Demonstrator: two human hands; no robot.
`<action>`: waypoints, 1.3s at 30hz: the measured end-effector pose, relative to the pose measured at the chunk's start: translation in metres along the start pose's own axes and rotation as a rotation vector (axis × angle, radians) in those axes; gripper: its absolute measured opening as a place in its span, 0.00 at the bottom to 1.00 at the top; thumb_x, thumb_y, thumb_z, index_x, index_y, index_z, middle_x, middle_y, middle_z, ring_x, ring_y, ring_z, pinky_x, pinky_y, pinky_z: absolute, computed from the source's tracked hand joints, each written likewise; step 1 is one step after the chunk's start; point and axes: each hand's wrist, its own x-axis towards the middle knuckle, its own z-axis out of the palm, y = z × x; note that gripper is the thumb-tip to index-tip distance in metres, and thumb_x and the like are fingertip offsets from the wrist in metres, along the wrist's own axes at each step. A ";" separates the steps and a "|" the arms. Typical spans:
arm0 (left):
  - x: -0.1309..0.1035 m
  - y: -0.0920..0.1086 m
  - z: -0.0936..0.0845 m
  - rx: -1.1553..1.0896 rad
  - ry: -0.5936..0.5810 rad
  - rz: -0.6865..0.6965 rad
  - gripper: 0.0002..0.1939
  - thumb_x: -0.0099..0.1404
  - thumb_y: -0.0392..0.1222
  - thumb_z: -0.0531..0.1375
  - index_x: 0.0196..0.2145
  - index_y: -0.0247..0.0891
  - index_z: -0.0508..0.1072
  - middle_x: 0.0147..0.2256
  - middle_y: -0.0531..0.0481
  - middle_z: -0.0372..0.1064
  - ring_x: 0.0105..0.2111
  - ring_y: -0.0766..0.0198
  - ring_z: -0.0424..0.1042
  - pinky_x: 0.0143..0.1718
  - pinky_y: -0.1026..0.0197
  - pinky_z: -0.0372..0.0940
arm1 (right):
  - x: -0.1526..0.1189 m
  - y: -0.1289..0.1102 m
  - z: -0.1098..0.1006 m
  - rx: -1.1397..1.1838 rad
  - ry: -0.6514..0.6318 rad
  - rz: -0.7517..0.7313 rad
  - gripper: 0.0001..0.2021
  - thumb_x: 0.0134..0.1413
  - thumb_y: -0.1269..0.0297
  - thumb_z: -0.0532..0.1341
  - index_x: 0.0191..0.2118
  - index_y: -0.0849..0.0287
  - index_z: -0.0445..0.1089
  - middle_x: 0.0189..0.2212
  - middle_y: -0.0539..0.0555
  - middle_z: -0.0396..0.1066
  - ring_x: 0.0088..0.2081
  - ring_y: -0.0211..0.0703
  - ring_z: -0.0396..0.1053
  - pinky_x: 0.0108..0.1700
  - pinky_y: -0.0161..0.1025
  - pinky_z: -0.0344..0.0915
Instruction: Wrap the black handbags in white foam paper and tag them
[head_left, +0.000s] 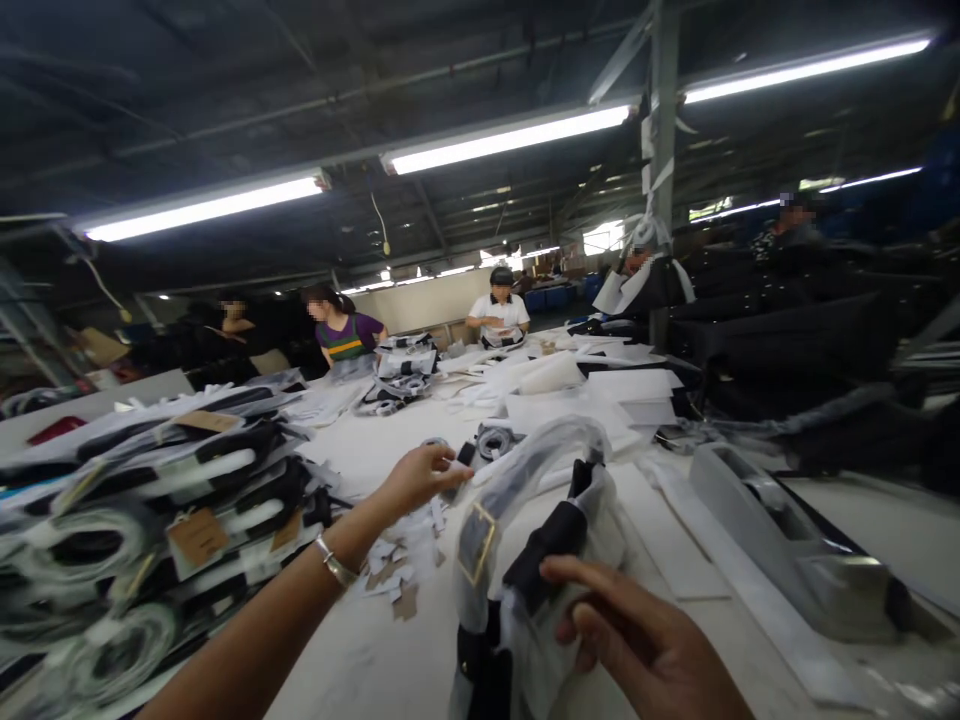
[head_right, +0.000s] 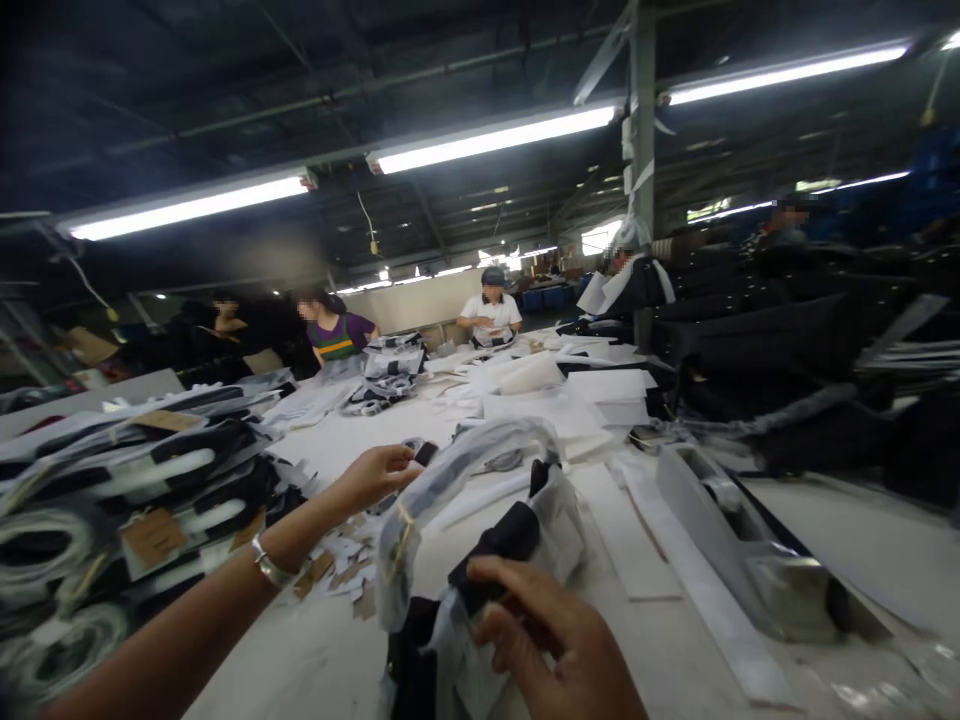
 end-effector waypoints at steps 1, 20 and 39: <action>-0.006 0.013 0.002 -0.078 -0.019 0.020 0.27 0.57 0.64 0.62 0.39 0.36 0.75 0.33 0.49 0.75 0.34 0.58 0.72 0.34 0.61 0.62 | 0.006 -0.004 0.003 0.041 -0.009 0.001 0.19 0.58 0.45 0.63 0.50 0.48 0.77 0.38 0.53 0.78 0.29 0.40 0.73 0.33 0.34 0.73; -0.073 0.109 -0.021 -0.718 -0.449 0.034 0.24 0.57 0.59 0.68 0.40 0.35 0.80 0.33 0.47 0.76 0.32 0.63 0.72 0.37 0.63 0.65 | 0.060 -0.064 0.004 0.231 -0.140 -0.002 0.41 0.54 0.46 0.66 0.67 0.65 0.59 0.37 0.57 0.78 0.29 0.40 0.73 0.33 0.39 0.73; -0.080 0.114 -0.020 -0.750 -0.217 -0.178 0.27 0.55 0.61 0.69 0.48 0.45 0.78 0.40 0.51 0.79 0.39 0.55 0.78 0.42 0.56 0.72 | 0.022 -0.028 -0.084 -0.200 0.189 -0.160 0.18 0.62 0.54 0.61 0.52 0.56 0.75 0.31 0.50 0.79 0.26 0.38 0.74 0.33 0.34 0.71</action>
